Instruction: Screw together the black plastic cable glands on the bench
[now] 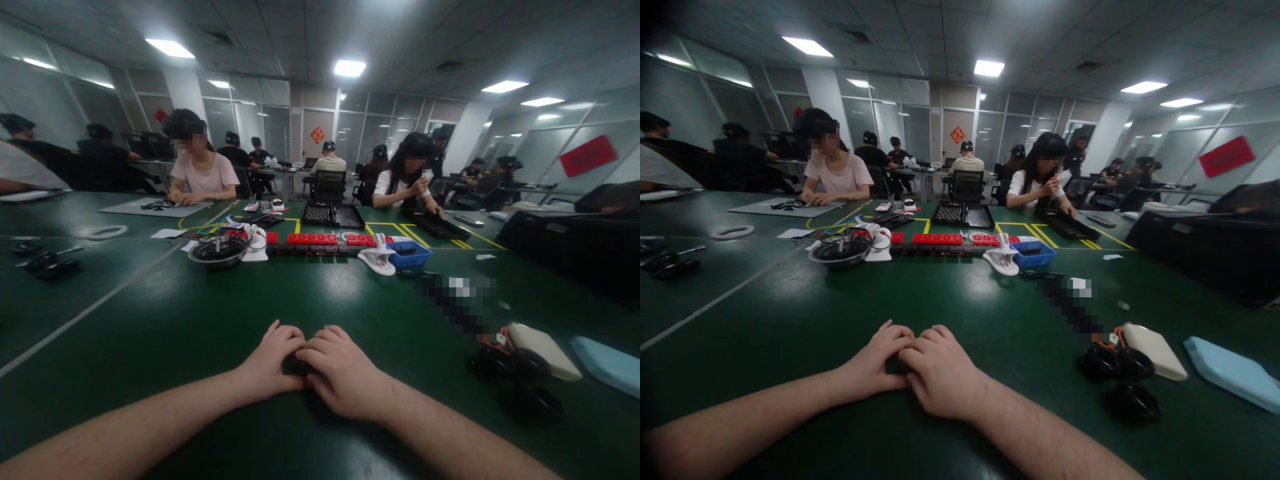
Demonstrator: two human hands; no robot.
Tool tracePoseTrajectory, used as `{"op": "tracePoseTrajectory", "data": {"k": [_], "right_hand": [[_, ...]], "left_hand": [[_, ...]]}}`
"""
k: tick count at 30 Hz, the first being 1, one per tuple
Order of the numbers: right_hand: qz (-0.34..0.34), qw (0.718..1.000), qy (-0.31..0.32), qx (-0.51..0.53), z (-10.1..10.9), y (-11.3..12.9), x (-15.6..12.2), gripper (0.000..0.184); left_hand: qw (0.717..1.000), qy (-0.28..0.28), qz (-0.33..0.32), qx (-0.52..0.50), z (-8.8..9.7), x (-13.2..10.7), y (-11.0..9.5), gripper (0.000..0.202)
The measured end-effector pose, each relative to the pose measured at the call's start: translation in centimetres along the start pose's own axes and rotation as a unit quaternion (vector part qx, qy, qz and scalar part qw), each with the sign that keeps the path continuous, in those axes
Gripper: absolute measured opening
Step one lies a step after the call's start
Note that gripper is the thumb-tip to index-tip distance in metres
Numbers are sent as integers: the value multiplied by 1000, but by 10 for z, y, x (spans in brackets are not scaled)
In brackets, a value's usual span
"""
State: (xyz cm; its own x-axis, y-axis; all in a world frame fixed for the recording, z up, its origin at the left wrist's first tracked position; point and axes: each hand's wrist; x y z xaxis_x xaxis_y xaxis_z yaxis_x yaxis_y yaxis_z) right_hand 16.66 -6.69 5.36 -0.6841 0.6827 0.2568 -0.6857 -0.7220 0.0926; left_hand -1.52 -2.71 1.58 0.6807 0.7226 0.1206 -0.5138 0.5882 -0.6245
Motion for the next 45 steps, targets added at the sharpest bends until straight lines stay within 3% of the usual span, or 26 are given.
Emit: {"op": "tracePoseTrajectory", "data": {"k": [7,10,12,13,15,17,19,21,24,26,29,32,36,38,40,42,45], "right_hand": [[5,991,9,134,-2,-6,-1,33],[-2,986,-24,166,-2,-12,1,31],[-70,984,-84,141,1,-30,2,31],[-136,977,-126,107,3,-43,1,32],[-340,918,-200,-26,6,-76,-3,33],[-435,867,-227,-86,6,-112,-10,45],[-550,793,-189,-181,2,-142,-21,49],[-613,748,-161,-196,-4,-163,-34,49],[-641,731,-157,-174,-9,-176,-46,42],[-630,739,-170,-167,-7,-175,-46,38],[-552,794,-198,-157,-1,-155,-31,36],[-422,879,-193,-111,-2,-108,-7,31],[-227,963,-138,-34,-15,-29,13,24],[-169,981,-96,-23,-21,-1,15,30],[-158,984,-68,-38,-25,12,14,41],[-163,983,-55,-64,-28,14,12,45],[-148,984,-45,-93,-30,10,11,35]], "left_hand": [[1000,3,-20,-1,-4,2,10,43],[1000,-1,-18,-1,-3,2,9,42],[1000,0,-11,-8,-1,1,6,38],[1000,4,-5,-13,1,1,4,37],[1000,14,7,-26,4,0,1,35],[999,23,13,-35,6,-1,-1,35],[999,27,14,-38,7,-1,-1,35],[999,27,16,-37,6,0,0,35],[999,29,23,-35,5,0,2,34],[999,31,25,-35,4,0,2,35],[999,28,22,-33,4,0,2,35],[999,26,17,-29,4,0,2,35],[1000,19,9,-12,2,0,2,35],[1000,17,4,-6,2,0,4,33],[1000,20,-2,-3,1,0,5,33],[1000,22,-8,1,0,0,7,35],[1000,13,-7,8,-2,0,8,34]]}}
Point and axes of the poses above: each hand's wrist, its own x-axis towards the middle knuckle, its own z-axis out of the back of the hand, y = z × x, and after that the axes turned 9 degrees about -x, right-handed
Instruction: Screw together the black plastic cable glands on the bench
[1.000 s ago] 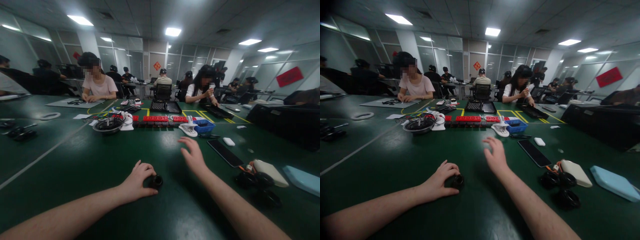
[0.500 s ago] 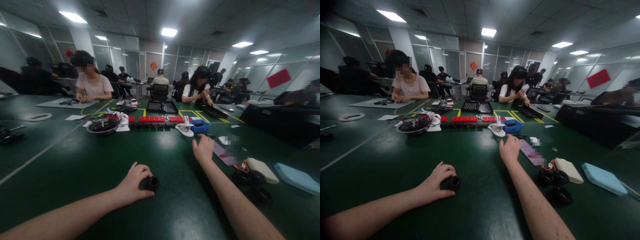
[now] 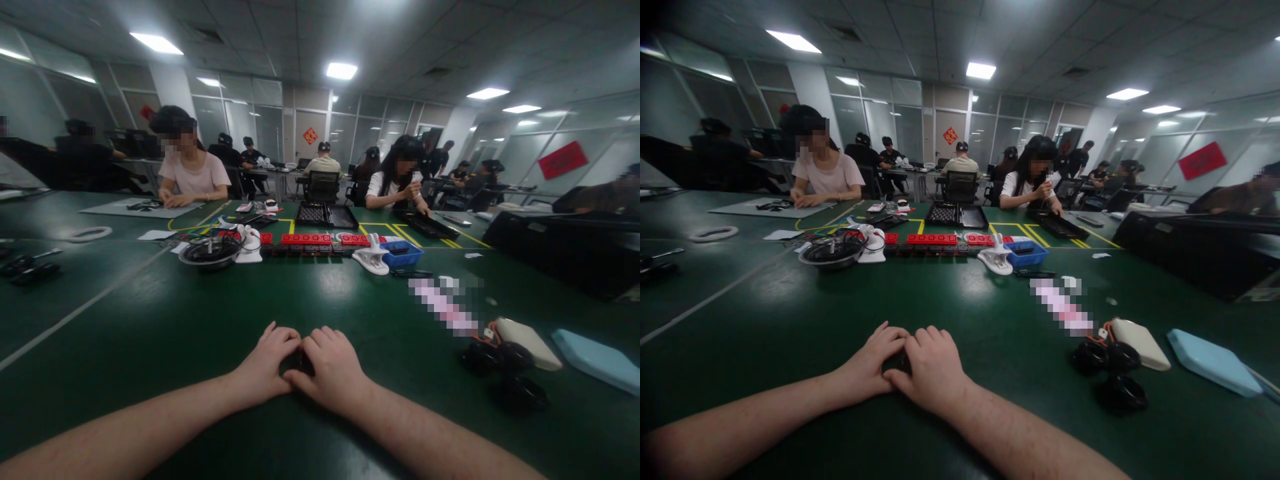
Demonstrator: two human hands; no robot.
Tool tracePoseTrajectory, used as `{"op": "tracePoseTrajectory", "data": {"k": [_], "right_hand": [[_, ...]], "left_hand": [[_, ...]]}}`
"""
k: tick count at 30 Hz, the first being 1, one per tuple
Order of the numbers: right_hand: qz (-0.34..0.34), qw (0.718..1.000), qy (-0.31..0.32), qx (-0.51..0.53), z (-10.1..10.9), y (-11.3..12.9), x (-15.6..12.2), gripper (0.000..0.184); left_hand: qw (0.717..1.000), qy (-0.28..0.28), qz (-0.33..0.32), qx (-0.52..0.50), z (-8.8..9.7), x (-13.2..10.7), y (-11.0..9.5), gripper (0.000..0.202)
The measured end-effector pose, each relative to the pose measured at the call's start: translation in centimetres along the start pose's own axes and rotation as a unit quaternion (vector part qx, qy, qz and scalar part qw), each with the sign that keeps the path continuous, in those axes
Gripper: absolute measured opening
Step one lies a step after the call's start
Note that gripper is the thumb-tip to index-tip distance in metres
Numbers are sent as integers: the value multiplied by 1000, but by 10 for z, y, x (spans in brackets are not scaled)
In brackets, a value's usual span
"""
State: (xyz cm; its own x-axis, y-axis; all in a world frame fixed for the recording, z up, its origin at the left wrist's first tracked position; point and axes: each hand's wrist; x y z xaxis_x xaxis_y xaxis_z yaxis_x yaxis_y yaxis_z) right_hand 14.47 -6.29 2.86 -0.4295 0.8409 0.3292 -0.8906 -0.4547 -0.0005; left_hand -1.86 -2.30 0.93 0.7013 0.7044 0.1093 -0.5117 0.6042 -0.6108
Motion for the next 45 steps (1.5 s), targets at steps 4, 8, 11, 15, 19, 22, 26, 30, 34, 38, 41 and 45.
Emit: {"op": "tracePoseTrajectory", "data": {"k": [4,8,11,15,19,22,26,30,34,38,41,45], "right_hand": [[42,999,9,10,1,-2,0,25],[61,994,33,84,9,-5,-4,23],[102,984,38,140,14,-8,-7,24],[145,974,38,172,17,-11,-8,35],[150,970,44,186,17,-12,-9,40],[150,967,42,203,15,-12,-9,41],[160,961,37,223,14,-12,-11,42],[171,955,-8,242,17,-11,-14,42],[85,970,-72,218,22,-8,-14,26],[-30,987,-42,151,20,-5,-11,23],[-58,993,-10,98,16,-2,-10,36],[-48,998,14,40,13,1,-9,38]], "left_hand": [[1000,-5,-1,-5,-2,0,1,33],[1000,-3,-1,-5,-1,1,2,35],[1000,3,-3,-6,-1,2,3,36],[1000,9,-4,-6,-1,2,3,37],[1000,7,-8,-5,-2,2,5,42],[1000,6,-11,-4,-2,2,6,41],[1000,6,-10,-6,-2,1,7,42],[1000,5,-9,-9,-1,1,6,40],[1000,3,-9,-13,1,0,0,33],[1000,5,5,-14,3,0,-5,31],[1000,7,8,-12,4,0,-5,29],[1000,7,6,-10,3,0,-5,31]]}}
Point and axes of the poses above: each hand's wrist, its own x-axis towards the middle knuckle, its own z-axis out of the back of the hand, y = z × x, and after that the axes turned 9 degrees about -x, right-handed
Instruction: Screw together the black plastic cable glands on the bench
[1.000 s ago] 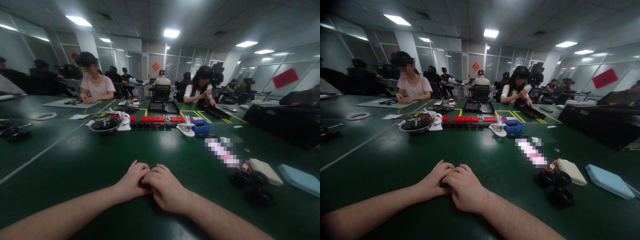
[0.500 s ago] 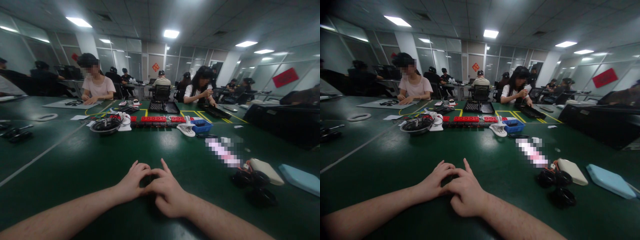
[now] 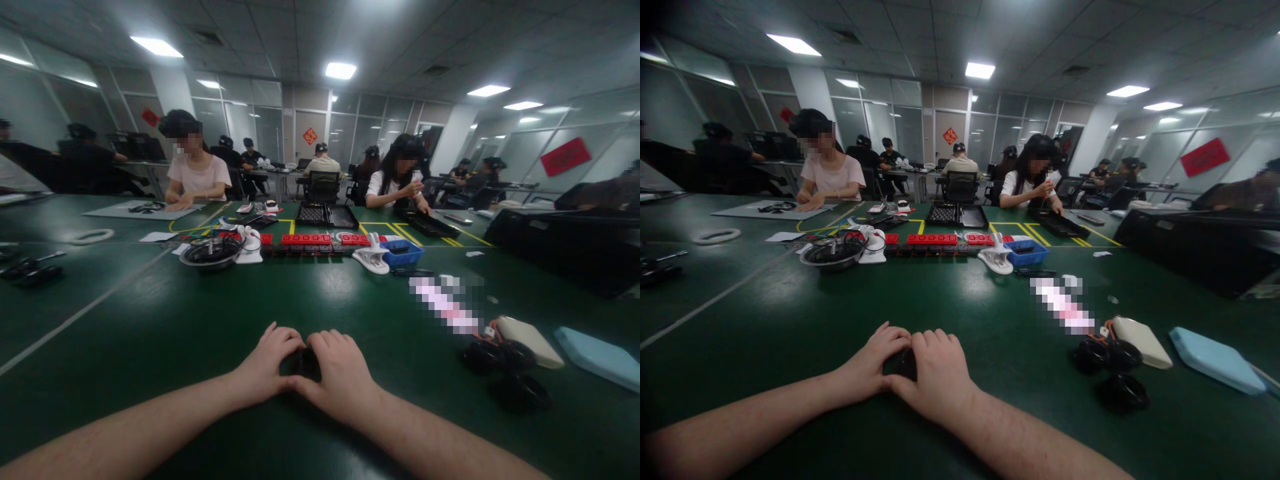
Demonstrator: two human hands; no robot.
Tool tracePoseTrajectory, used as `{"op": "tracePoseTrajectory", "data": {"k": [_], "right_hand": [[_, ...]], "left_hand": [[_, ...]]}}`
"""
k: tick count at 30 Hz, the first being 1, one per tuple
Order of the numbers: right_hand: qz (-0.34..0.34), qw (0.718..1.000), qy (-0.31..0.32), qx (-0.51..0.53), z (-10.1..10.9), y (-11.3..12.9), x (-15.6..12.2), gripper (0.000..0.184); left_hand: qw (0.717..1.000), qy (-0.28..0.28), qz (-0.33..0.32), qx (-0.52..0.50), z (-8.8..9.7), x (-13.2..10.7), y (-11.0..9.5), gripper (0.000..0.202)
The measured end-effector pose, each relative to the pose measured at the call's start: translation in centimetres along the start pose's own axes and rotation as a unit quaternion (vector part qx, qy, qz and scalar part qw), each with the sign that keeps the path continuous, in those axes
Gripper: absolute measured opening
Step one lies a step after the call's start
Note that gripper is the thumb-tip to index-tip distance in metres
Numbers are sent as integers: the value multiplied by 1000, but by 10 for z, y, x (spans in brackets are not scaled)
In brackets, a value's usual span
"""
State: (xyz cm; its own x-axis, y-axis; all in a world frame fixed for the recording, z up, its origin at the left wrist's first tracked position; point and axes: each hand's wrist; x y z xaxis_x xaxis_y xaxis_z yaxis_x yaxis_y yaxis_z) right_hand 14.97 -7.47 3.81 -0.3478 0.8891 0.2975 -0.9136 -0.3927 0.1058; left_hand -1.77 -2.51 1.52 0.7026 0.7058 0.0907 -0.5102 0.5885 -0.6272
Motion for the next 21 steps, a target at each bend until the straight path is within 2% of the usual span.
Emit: {"op": "tracePoseTrajectory", "data": {"k": [6,12,21], "right_hand": [[79,995,-6,-60,0,-1,3,15],[139,990,3,-36,5,-5,2,17],[181,983,4,34,6,-6,1,23]], "left_hand": [[1000,-9,5,9,0,0,-4,28],[1000,-14,0,8,-1,0,-4,28],[1000,-10,-7,4,-2,1,2,33]]}}
Point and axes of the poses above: each hand's wrist, its own x-axis towards the middle knuckle, its own z-axis out of the back of the hand, y = z × x, and after that the axes turned 9 degrees about -x, right-handed
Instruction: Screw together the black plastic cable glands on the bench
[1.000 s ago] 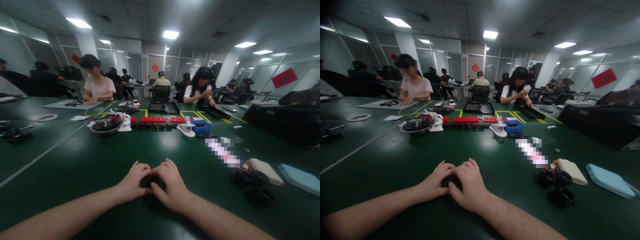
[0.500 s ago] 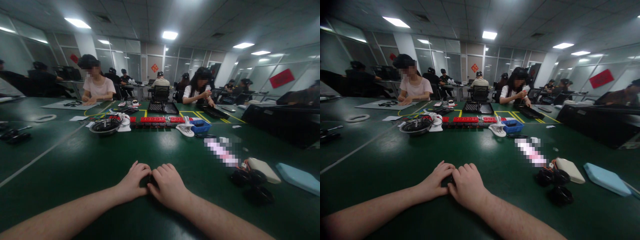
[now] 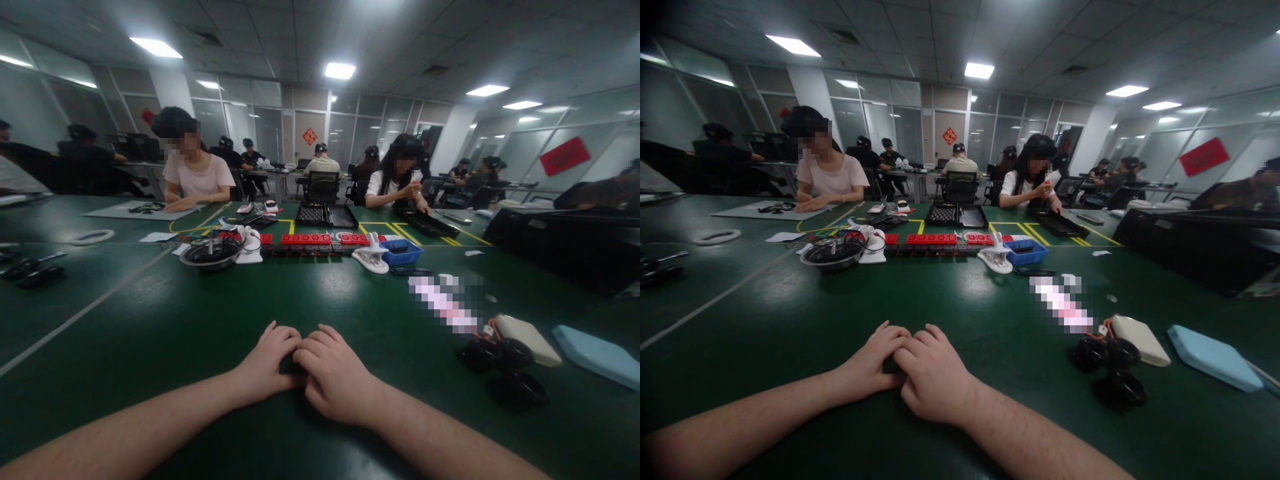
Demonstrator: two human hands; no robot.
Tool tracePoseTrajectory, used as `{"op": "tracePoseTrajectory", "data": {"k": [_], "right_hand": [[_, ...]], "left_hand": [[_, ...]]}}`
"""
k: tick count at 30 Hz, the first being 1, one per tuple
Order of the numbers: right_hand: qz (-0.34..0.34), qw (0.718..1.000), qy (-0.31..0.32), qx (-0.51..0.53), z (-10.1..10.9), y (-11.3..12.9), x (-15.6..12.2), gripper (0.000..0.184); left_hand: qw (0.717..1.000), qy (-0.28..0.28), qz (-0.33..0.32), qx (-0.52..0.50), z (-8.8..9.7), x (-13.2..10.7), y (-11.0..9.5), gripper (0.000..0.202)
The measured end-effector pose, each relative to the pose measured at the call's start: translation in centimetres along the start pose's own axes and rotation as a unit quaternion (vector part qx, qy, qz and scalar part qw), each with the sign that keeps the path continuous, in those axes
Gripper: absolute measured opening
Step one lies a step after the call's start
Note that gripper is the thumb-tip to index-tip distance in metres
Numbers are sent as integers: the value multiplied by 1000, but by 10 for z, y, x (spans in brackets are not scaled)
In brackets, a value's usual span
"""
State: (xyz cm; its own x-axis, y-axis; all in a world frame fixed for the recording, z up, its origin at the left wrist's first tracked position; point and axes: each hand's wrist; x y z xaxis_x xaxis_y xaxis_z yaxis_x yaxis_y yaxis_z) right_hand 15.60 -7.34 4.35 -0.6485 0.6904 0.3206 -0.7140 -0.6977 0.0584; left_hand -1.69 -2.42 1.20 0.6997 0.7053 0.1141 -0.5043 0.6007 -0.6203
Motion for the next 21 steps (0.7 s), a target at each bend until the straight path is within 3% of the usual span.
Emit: {"op": "tracePoseTrajectory", "data": {"k": [13,17,21], "right_hand": [[69,994,10,90,-1,-6,-1,19],[57,993,3,104,3,-3,-4,21],[-1,994,-47,100,7,-1,-5,19]], "left_hand": [[1000,9,-5,4,-1,0,4,33],[1000,5,-9,7,-2,0,8,37],[1000,-1,-14,5,-2,0,8,38]]}}
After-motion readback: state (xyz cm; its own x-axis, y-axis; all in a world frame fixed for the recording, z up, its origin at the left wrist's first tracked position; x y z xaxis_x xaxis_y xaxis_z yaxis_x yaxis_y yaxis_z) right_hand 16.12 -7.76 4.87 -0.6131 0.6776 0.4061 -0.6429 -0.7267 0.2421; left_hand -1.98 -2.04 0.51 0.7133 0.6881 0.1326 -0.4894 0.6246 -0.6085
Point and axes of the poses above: each hand's wrist, its own x-axis towards the middle knuckle, its own z-axis out of the back of the hand, y = z × x, and after that the axes turned 9 degrees about -x, right-handed
